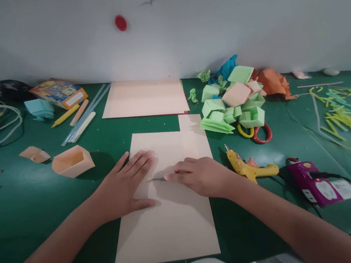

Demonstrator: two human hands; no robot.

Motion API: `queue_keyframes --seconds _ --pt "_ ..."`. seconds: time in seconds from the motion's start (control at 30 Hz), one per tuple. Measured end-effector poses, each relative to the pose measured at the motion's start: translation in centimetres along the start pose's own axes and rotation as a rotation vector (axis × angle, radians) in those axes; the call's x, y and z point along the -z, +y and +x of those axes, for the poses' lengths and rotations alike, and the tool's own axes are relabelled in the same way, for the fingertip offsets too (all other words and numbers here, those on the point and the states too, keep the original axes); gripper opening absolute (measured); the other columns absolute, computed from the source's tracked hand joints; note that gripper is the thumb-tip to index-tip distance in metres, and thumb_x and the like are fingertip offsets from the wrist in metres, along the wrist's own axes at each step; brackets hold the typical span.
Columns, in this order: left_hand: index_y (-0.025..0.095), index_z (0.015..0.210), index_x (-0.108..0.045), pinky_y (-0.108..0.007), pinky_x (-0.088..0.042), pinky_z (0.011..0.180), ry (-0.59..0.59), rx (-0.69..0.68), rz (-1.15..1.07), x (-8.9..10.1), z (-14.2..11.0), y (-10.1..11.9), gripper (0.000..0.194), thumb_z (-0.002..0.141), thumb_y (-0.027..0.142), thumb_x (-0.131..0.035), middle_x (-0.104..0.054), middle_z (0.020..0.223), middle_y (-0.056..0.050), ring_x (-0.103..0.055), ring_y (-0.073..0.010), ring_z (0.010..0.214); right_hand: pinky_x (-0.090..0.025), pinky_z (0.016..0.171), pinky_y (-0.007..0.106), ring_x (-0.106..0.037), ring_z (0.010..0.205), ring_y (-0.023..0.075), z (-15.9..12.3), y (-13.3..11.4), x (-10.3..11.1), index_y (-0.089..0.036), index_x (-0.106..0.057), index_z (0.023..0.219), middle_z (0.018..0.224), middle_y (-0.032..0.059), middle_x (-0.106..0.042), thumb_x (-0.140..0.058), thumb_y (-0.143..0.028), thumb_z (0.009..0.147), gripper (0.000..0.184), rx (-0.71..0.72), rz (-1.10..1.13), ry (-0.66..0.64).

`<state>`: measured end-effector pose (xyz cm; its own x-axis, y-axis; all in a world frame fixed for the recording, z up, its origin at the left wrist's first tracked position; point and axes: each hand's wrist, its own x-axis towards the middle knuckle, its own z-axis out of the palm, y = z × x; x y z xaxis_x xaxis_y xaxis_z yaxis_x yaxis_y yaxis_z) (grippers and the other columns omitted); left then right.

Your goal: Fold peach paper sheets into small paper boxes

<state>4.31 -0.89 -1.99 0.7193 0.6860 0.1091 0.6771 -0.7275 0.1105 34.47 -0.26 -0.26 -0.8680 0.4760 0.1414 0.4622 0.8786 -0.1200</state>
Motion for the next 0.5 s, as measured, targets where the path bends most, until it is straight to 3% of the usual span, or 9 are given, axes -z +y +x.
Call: queue_keyframes --seconds 0.5 --pt "0.017 0.164 -0.020 -0.050 -0.008 0.128 -0.014 0.003 0.008 0.11 0.12 -0.02 0.101 0.090 0.083 -0.037 -0.027 0.169 -0.011 -0.025 -0.0340 0.156 -0.054 0.070 0.029 -0.063 0.097 0.0185 -1.00 0.29 0.26 -0.025 -0.055 0.145 0.115 0.0078 -0.069 -0.044 -0.015 0.104 0.043 -0.010 -0.007 -0.005"
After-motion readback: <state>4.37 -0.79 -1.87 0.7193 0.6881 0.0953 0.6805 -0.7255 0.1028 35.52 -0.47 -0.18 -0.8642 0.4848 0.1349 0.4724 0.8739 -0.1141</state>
